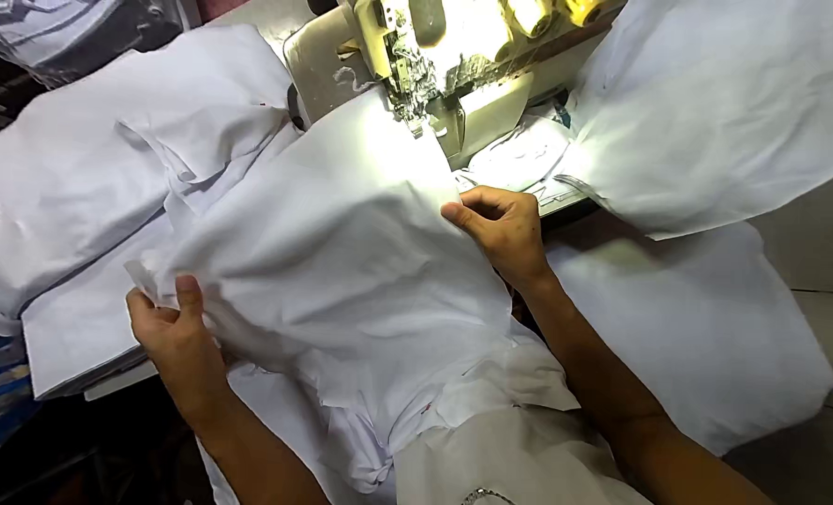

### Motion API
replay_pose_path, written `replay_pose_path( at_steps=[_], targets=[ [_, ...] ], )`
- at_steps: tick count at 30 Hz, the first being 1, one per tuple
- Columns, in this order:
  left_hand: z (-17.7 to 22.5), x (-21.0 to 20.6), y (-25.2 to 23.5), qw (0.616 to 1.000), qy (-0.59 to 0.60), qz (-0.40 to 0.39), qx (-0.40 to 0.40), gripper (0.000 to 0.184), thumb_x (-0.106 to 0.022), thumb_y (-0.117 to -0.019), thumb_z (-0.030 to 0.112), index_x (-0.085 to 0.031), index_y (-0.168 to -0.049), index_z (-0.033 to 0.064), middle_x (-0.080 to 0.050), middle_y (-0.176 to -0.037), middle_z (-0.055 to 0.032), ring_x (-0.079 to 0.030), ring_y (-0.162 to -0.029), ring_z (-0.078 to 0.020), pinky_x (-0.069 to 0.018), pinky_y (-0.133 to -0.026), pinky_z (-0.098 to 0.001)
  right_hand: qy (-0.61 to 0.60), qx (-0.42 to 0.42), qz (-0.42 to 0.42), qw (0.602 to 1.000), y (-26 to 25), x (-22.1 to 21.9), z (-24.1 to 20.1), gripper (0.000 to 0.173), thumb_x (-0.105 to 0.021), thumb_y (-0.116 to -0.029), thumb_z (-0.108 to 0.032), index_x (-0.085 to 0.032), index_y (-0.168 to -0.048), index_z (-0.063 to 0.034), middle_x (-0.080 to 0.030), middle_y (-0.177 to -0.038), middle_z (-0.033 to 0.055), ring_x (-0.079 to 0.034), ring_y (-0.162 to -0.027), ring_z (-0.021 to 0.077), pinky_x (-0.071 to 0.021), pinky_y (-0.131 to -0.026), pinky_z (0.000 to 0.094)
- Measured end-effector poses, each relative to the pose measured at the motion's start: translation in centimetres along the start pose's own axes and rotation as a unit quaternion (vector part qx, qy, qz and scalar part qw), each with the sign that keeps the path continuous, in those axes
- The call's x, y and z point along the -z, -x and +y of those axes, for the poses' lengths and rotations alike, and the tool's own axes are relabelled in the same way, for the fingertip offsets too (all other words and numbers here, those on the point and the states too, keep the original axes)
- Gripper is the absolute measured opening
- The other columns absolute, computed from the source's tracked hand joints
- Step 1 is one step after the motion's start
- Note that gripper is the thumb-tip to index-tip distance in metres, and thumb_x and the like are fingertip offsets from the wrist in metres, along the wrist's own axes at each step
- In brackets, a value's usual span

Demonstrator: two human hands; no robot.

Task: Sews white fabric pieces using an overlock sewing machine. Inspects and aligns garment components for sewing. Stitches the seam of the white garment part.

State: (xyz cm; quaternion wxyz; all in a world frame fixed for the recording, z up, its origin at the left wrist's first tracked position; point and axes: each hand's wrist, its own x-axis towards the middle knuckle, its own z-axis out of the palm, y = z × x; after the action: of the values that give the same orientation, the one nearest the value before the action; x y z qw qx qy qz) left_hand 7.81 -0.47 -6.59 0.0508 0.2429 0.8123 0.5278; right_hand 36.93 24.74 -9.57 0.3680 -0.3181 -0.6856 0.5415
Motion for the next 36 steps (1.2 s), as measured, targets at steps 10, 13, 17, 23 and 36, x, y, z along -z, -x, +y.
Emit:
replay_pose_path(
  at_steps=[10,13,17,23,36],
  targets=[
    [-1.7,-2.1,10.1,0.999,-0.024,-0.005,0.039,0.027,-0.060,-0.1005,0.010,-0.059,-0.119,-0.0095,-0.068,-0.101,-0.0025,-0.066,-0.092,0.0018,-0.0565,-0.085,-0.0191,0.016,-0.039,0.024,0.999,1.4,0.4,-0.4,0.010,-0.081,-0.0893,-0.017,-0.076,-0.091,-0.0086,-0.070,-0.072,-0.0002,-0.060,-0.054,0.0047,-0.0491,-0.047,0.0190],
    [-0.4,-0.7,9.2,0.989,0.091,0.078,0.083,0.022,-0.035,-0.1093,0.008,-0.054,-0.118,0.0009,-0.065,-0.095,0.0084,-0.066,-0.087,0.0029,-0.0570,-0.083,-0.0204,0.011,-0.045,0.032,0.998,1.4,0.5,-0.2,0.011,-0.083,-0.0871,-0.016,-0.075,-0.090,-0.0095,-0.069,-0.071,0.0005,-0.058,-0.051,0.0067,-0.0480,-0.045,0.0203],
    [1.3,0.1,7.4,0.978,0.141,0.090,0.122,0.029,-0.031,-0.1123,0.015,-0.059,-0.103,0.0114,-0.068,-0.082,0.0136,-0.068,-0.078,0.0046,-0.0581,-0.075,-0.0172,0.002,-0.055,0.032,0.998,1.7,0.1,-0.3,0.012,-0.082,-0.0877,-0.016,-0.072,-0.089,-0.0098,-0.062,-0.065,0.0007,-0.050,-0.046,0.0075,-0.0400,-0.040,0.0198],
    [0.0,0.3,7.4,0.973,0.136,-0.068,0.174,0.023,-0.042,-0.1086,0.024,-0.058,-0.119,0.0131,-0.073,-0.095,0.0125,-0.070,-0.089,0.0034,-0.0593,-0.083,-0.0194,0.006,-0.053,0.010,0.999,1.9,0.1,-0.2,0.012,-0.078,-0.0924,-0.021,-0.076,-0.098,-0.0100,-0.061,-0.063,-0.0002,-0.045,-0.043,0.0068,-0.0351,-0.038,0.0200],
    [-0.2,-2.5,7.1,0.980,0.139,0.027,0.139,0.014,-0.047,-0.1085,0.014,-0.055,-0.117,0.0071,-0.071,-0.090,0.0091,-0.070,-0.083,0.0016,-0.0608,-0.079,-0.0200,0.009,-0.029,0.014,0.999,2.2,0.3,0.6,0.012,-0.077,-0.0936,-0.021,-0.075,-0.091,-0.0090,-0.068,-0.071,-0.0016,-0.056,-0.053,0.0032,-0.0449,-0.045,0.0178]
  ],
)
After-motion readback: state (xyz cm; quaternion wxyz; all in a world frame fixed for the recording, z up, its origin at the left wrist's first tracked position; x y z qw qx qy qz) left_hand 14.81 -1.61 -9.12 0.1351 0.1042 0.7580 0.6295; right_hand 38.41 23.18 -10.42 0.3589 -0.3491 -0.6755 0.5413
